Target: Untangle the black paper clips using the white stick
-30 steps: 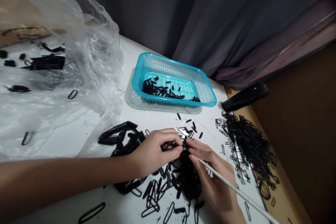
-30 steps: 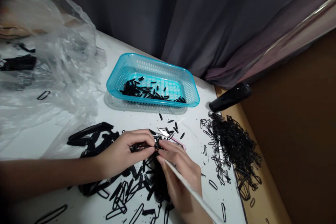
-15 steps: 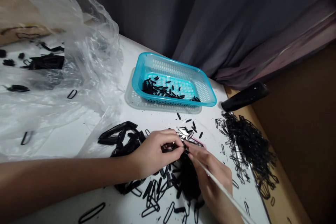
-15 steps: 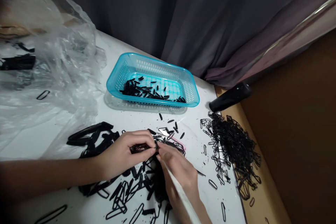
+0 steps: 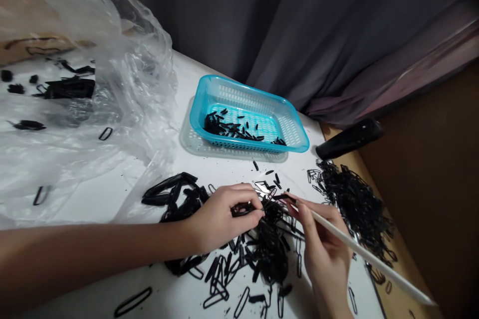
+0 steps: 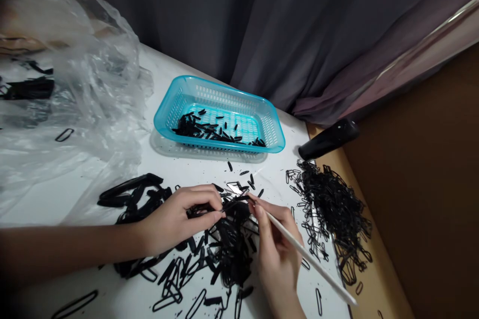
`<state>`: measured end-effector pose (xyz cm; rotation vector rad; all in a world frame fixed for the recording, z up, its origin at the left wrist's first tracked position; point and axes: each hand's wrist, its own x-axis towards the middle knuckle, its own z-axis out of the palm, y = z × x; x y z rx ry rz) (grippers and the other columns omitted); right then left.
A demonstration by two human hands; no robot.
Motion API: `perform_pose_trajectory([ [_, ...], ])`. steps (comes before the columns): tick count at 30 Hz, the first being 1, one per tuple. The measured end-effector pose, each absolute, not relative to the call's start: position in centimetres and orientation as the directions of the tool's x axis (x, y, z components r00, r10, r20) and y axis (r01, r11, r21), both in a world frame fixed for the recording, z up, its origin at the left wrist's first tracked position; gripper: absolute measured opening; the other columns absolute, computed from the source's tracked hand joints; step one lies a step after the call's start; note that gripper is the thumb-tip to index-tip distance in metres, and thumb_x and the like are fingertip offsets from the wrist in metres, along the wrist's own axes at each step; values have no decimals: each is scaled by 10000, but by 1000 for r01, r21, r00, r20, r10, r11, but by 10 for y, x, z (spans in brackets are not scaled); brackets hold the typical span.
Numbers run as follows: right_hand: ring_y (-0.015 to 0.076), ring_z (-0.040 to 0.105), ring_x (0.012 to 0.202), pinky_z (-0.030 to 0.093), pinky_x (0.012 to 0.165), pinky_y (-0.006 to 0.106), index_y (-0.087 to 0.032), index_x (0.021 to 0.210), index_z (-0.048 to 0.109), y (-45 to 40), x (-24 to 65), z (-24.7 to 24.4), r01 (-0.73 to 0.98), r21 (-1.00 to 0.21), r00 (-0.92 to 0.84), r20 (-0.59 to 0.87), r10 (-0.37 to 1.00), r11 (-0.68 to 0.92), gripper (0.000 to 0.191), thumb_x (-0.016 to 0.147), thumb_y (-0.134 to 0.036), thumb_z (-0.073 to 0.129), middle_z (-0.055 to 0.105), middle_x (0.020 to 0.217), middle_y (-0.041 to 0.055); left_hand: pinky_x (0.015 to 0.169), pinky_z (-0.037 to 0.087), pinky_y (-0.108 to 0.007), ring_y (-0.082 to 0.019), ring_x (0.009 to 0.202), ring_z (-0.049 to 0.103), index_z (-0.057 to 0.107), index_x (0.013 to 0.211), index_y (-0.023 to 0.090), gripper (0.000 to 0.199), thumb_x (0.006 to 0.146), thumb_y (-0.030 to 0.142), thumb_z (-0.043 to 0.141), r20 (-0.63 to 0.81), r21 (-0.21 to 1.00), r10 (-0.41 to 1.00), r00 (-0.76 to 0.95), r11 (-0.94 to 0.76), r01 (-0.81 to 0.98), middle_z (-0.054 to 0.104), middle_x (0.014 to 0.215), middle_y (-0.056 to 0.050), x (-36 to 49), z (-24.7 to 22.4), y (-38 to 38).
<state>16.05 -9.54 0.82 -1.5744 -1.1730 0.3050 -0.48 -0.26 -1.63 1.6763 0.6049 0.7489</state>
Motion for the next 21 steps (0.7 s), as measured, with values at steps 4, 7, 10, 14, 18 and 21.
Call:
perform_pose_trajectory([
  [4, 191, 746, 866, 624, 752, 286, -235, 938, 725, -96, 160, 10, 487, -871, 455, 324, 830, 73, 88, 882, -265, 665, 774, 931, 37, 733, 413, -238, -140, 765, 554, 580, 737, 177, 120, 855, 194, 592, 124, 979, 736, 666, -201, 39, 590, 779, 15, -5, -15, -2],
  [7, 199, 743, 884, 620, 785, 312, -251, 930, 731, -98, 157, 12, 465, -882, 437, 308, 845, 81, 84, 877, -267, 667, 777, 937, 31, 733, 410, -238, -140, 764, 549, 577, 757, 178, 121, 855, 239, 609, 111, 983, 718, 687, -183, 32, 593, 782, 21, -7, -13, -2],
  [10, 206, 735, 903, 605, 843, 355, -255, 914, 731, -99, 152, 14, 432, -900, 455, 280, 845, 65, 81, 875, -286, 667, 775, 944, 32, 727, 409, -239, -138, 752, 557, 598, 738, 175, 182, 881, 287, 594, 81, 989, 717, 692, -144, 33, 599, 760, 22, -7, -11, -2],
  [14, 203, 737, 873, 618, 802, 340, -231, 900, 722, -98, 153, 14, 377, -926, 519, 231, 823, 22, 108, 872, -323, 674, 764, 930, 43, 739, 408, -238, -127, 741, 570, 629, 686, 169, 267, 919, 246, 522, 74, 990, 708, 702, -136, 33, 609, 745, 16, -7, -11, -1],
  [18, 201, 737, 855, 632, 740, 314, -207, 878, 713, -96, 161, 12, 356, -933, 542, 244, 804, 43, 135, 868, -338, 681, 750, 899, 45, 685, 401, -236, -120, 691, 545, 603, 644, 162, 252, 883, 218, 543, 93, 987, 715, 693, -157, 30, 586, 704, 16, -6, -12, -1],
  [21, 189, 730, 876, 629, 773, 312, -207, 887, 711, -95, 165, 11, 320, -946, 545, 221, 809, 43, 125, 877, -327, 675, 738, 918, 35, 635, 390, -238, -120, 655, 523, 585, 634, 160, 239, 863, 210, 541, 106, 984, 714, 692, -175, 30, 570, 684, 12, -6, -12, -3],
])
